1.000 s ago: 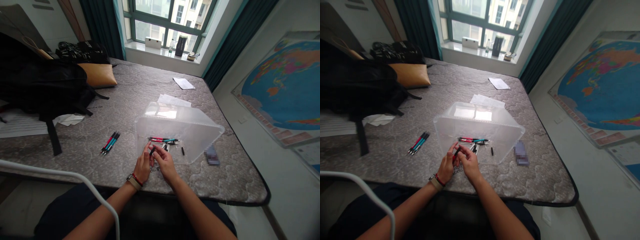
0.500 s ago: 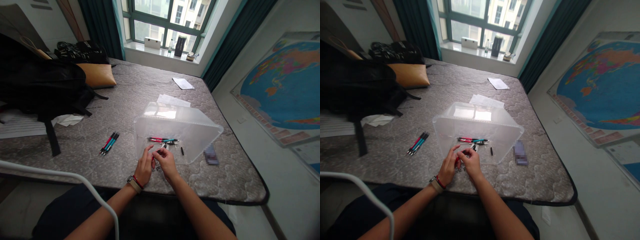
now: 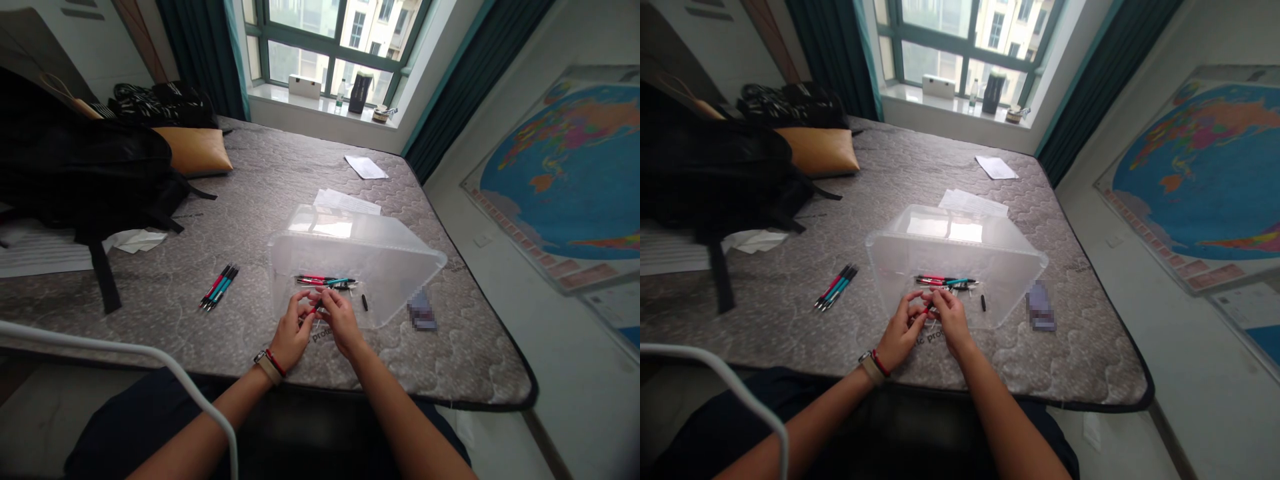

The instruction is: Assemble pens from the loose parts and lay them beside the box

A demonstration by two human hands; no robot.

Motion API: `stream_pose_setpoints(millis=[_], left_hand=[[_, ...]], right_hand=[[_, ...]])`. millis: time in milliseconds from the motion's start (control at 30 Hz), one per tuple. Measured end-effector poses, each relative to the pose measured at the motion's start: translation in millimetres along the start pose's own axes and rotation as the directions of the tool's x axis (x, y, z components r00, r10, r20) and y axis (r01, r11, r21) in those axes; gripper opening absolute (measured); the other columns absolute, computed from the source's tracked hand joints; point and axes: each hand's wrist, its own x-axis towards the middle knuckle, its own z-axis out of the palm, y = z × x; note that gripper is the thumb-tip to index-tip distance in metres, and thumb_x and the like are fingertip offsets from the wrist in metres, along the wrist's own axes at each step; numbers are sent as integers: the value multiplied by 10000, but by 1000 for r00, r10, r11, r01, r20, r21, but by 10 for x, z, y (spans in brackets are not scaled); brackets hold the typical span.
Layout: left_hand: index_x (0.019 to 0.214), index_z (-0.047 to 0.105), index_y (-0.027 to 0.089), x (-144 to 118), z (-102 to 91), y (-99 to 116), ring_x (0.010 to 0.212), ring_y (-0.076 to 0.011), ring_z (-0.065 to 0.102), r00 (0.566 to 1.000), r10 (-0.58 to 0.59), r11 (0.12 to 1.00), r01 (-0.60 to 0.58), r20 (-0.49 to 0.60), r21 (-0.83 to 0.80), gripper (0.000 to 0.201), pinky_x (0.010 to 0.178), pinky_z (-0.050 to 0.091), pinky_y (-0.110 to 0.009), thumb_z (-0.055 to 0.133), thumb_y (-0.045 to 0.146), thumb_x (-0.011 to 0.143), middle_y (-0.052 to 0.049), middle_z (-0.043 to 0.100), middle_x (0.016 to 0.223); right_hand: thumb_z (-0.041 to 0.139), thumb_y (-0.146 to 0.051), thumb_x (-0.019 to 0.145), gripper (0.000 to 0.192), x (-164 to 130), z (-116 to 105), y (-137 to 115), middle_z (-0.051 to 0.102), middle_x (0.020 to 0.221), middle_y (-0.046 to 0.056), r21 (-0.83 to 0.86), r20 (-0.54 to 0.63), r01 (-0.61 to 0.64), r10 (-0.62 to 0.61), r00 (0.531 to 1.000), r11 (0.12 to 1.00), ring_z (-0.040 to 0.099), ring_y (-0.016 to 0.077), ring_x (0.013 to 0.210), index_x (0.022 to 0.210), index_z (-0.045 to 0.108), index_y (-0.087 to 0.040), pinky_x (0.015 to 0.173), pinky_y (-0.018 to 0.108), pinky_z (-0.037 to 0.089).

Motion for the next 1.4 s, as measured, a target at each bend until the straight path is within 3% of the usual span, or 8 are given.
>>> stream_pose_setpoints(millis=[100, 267, 467, 667, 833, 1033, 1233, 1400], left_hand=[[1336, 393, 207, 17, -11, -16, 733, -140, 627, 999, -13, 1000, 13, -30, -16, 450, 731, 492, -277, 513, 240, 904, -7, 662, 838], [1335, 392, 216, 19, 3, -18, 775, -167, 675, 999, -32, 996, 30, -20, -81, 486, 765, 533, -313, 553, 241, 878, -19, 683, 864], [1297, 426, 212, 21, 12, -19, 783, -163, 694, 999, -43, 991, 41, -9, -125, 443, 765, 560, -318, 562, 251, 876, -50, 699, 947], [1307, 403, 215, 4, 38, -28, 794, -177, 717, 997, -78, 980, 79, 14, -183, 480, 790, 580, -350, 586, 263, 866, -40, 713, 916], [1303, 409, 219, 7, 33, -13, 830, -183, 723, 995, -98, 974, 97, 2, -206, 489, 803, 589, -352, 604, 243, 855, -47, 723, 925], [1333, 390, 221, 1, 31, -37, 887, -207, 728, 991, -136, 968, 129, -14, -216, 580, 855, 581, -380, 655, 249, 818, -46, 736, 923], [1310, 414, 223, 12, 18, -9, 915, -226, 726, 990, -133, 963, 118, -48, -242, 547, 839, 590, -385, 655, 273, 821, -69, 737, 981], [1375, 364, 234, 14, 6, 6, 918, -232, 727, 986, -158, 955, 141, -46, -260, 636, 867, 578, -395, 665, 274, 816, -71, 739, 982]], right_hand=[[755, -427, 737, 406, 6, -29, -26, 706, 949, 63, 16, 74, -8, 7, 997, 1000, 652, 199, 903, 1058, 658, -199, 770, 317, 524], [836, -366, 645, 327, 21, -55, -17, 658, 730, -8, -72, -42, 89, -92, 995, 993, 617, 139, 681, 809, 630, -173, 667, 266, 511], [729, -420, 769, 387, 13, -54, -33, 696, 972, 65, -5, 99, 17, -17, 995, 1000, 663, 192, 888, 1071, 653, -189, 772, 312, 528], [809, -413, 671, 351, 24, -46, 17, 692, 763, 32, -63, -50, 58, -61, 997, 996, 649, 170, 699, 863, 648, -168, 653, 287, 529], [764, -426, 730, 440, -3, -24, -11, 708, 1018, 86, 47, 80, -8, 5, 997, 999, 678, 225, 917, 1089, 651, -198, 755, 332, 539], [829, -341, 668, 314, 19, -15, 65, 694, 755, 16, 25, -24, 37, -37, 999, 999, 652, 149, 694, 843, 630, -174, 657, 252, 505], [740, -418, 762, 411, -4, -40, -3, 721, 997, 86, 107, 151, -76, 59, 987, 991, 672, 190, 833, 1094, 667, -186, 729, 298, 512], [785, -378, 728, 360, 26, -59, 57, 733, 931, 73, 90, 103, -49, 40, 994, 995, 674, 173, 784, 1004, 674, -176, 677, 262, 507]])
